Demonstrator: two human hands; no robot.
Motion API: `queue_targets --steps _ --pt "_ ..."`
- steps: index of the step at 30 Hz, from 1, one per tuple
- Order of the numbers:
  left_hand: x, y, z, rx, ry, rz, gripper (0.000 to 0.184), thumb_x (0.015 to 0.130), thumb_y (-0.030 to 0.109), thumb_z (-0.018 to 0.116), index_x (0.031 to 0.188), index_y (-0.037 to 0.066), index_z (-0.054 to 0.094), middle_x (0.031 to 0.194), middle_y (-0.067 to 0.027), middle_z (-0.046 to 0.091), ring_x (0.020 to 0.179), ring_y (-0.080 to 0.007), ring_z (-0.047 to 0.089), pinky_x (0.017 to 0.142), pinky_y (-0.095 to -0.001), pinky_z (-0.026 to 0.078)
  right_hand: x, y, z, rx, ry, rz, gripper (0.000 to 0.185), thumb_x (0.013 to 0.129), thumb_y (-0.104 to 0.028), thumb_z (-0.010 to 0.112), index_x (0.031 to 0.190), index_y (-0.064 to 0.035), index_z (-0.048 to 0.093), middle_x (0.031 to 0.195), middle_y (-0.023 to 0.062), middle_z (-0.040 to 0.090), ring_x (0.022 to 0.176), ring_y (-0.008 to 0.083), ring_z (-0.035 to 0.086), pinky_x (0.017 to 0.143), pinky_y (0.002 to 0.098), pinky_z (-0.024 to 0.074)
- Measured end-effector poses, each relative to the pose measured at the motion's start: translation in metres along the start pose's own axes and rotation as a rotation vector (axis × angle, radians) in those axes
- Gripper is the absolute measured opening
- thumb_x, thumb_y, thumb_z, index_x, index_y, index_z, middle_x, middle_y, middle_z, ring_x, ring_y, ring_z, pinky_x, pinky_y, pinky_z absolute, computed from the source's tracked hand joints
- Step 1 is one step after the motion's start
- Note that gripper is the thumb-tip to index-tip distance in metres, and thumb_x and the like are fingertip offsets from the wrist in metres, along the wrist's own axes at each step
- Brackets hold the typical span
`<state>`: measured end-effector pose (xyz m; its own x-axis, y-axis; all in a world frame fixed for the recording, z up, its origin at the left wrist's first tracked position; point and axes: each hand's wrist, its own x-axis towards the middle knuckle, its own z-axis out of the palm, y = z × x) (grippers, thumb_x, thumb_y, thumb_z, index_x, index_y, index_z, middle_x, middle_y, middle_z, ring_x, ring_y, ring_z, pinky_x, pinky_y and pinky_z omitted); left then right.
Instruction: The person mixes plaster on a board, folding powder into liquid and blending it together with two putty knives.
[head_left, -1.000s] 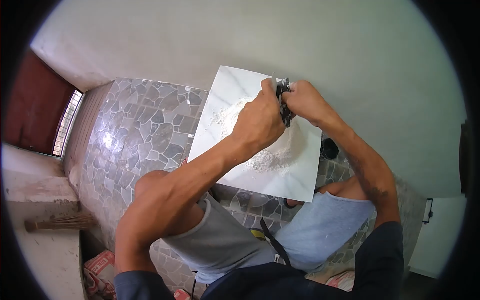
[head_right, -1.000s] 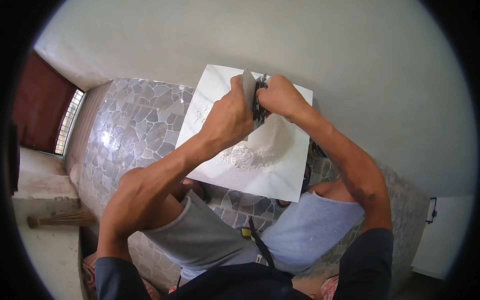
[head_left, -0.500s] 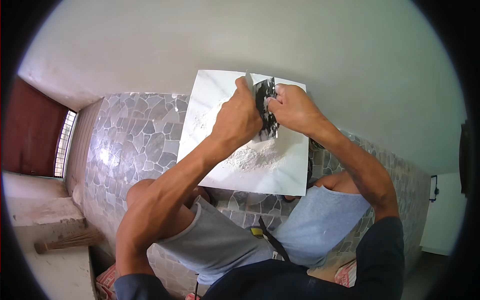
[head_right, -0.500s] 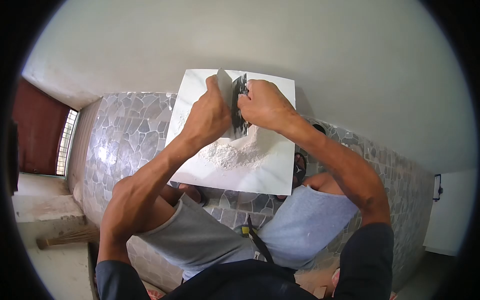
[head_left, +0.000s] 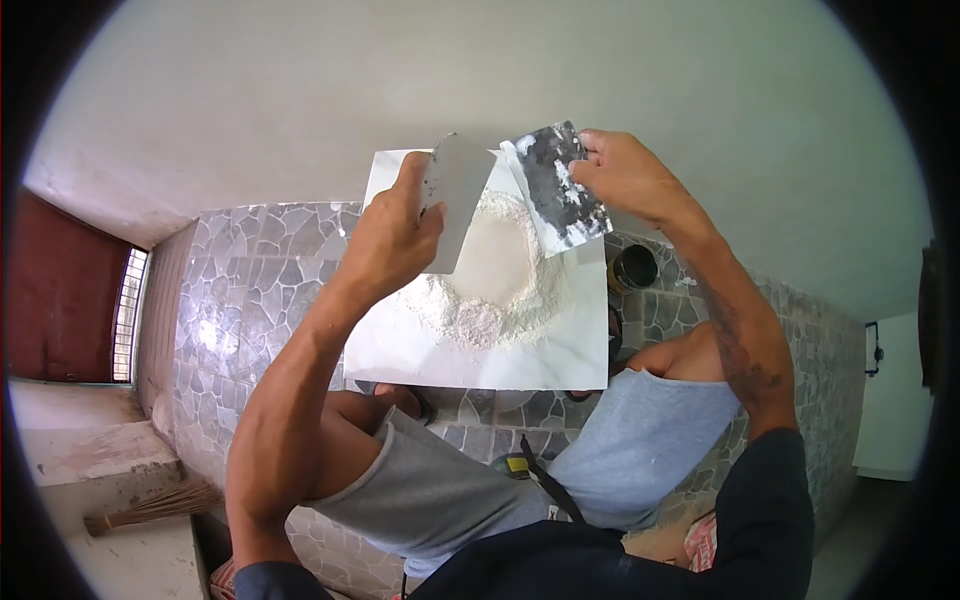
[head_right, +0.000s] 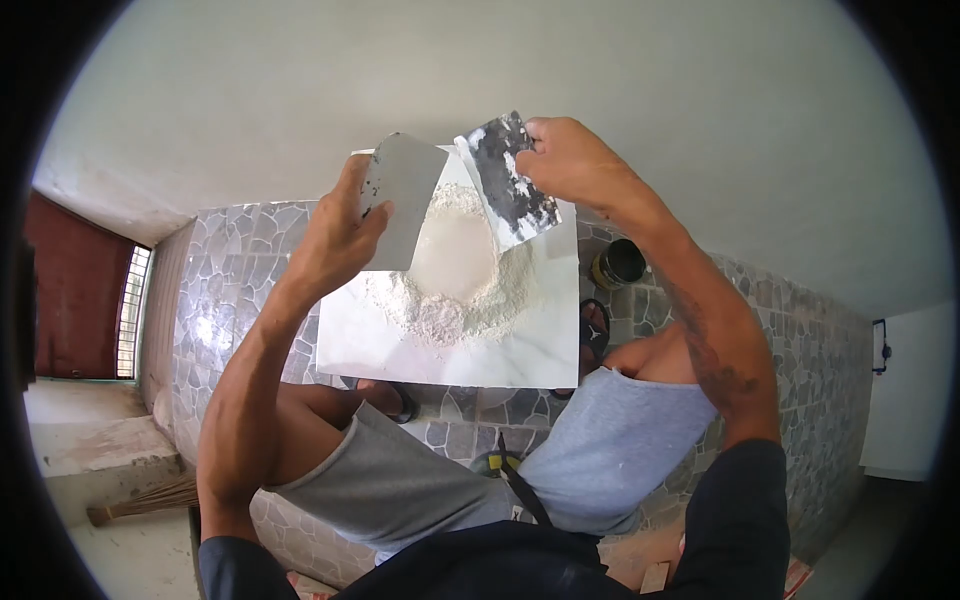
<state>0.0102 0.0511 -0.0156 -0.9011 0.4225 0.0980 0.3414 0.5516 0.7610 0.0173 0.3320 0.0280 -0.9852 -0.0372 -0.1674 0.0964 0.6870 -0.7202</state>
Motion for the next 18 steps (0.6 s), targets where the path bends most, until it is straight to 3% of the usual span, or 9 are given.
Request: queue_targets --steps 2,5,8,14,18 --pt "0.000 -0.001 -0.005 -0.009 -0.010 0.049 0.037 0.094 0.008 0.059 0.128 0.001 0.045 0.101 -0.0260 0.068 0.091 -0.0398 0.069 0.082 -0.0450 0.052 -0.003 -0.002 -0.002 0.113 0.052 -0.022 0.041 0.096 -0.014 0.062 0.127 0.0122 0.057 0.092 0.0059 0.070 0.080 0.0093 0.062 0.072 0.0264 0.0500" --pt "0.000 -0.001 -0.015 0.029 -0.054 0.108 0.031 0.093 0.008 0.063 0.122 0.002 0.051 0.099 -0.0225 0.070 0.090 -0.0365 0.070 0.081 -0.0430 0.052 -0.007 -0.009 -0.021 0.102 -0.042 -0.096 0.033 0.093 -0.011 0.058 0.120 0.0073 0.063 0.080 0.0013 0.065 0.067 0.0076 0.053 0.061 0.0285 0.0450" --pt "-0.001 0.002 -0.022 0.060 -0.048 0.197 0.026 0.093 0.006 0.065 0.117 0.003 0.057 0.099 -0.0201 0.071 0.091 -0.0340 0.071 0.079 -0.0418 0.054 -0.009 -0.005 -0.031 0.053 -0.109 -0.142 0.026 0.096 -0.010 0.058 0.117 0.0040 0.065 0.078 -0.0004 0.063 0.064 0.0058 0.049 0.059 0.0272 0.0422" --pt "0.002 -0.002 -0.026 0.085 -0.028 0.263 0.023 0.091 0.003 0.068 0.113 0.004 0.062 0.102 -0.0162 0.074 0.093 -0.0304 0.072 0.074 -0.0400 0.056 -0.020 -0.005 -0.039 -0.041 -0.233 -0.239 0.019 0.097 -0.012 0.058 0.108 -0.0005 0.068 0.069 0.0000 0.059 0.061 0.0075 0.047 0.059 0.0278 0.0403" --pt "0.001 0.002 -0.025 0.083 -0.013 0.287 0.023 0.091 0.004 0.070 0.113 0.005 0.063 0.101 -0.0153 0.074 0.091 -0.0279 0.073 0.072 -0.0382 0.056 -0.028 -0.018 -0.017 -0.113 -0.201 -0.263 0.019 0.096 -0.014 0.058 0.107 -0.0013 0.067 0.068 0.0037 0.057 0.062 0.0118 0.049 0.060 0.0305 0.0420"
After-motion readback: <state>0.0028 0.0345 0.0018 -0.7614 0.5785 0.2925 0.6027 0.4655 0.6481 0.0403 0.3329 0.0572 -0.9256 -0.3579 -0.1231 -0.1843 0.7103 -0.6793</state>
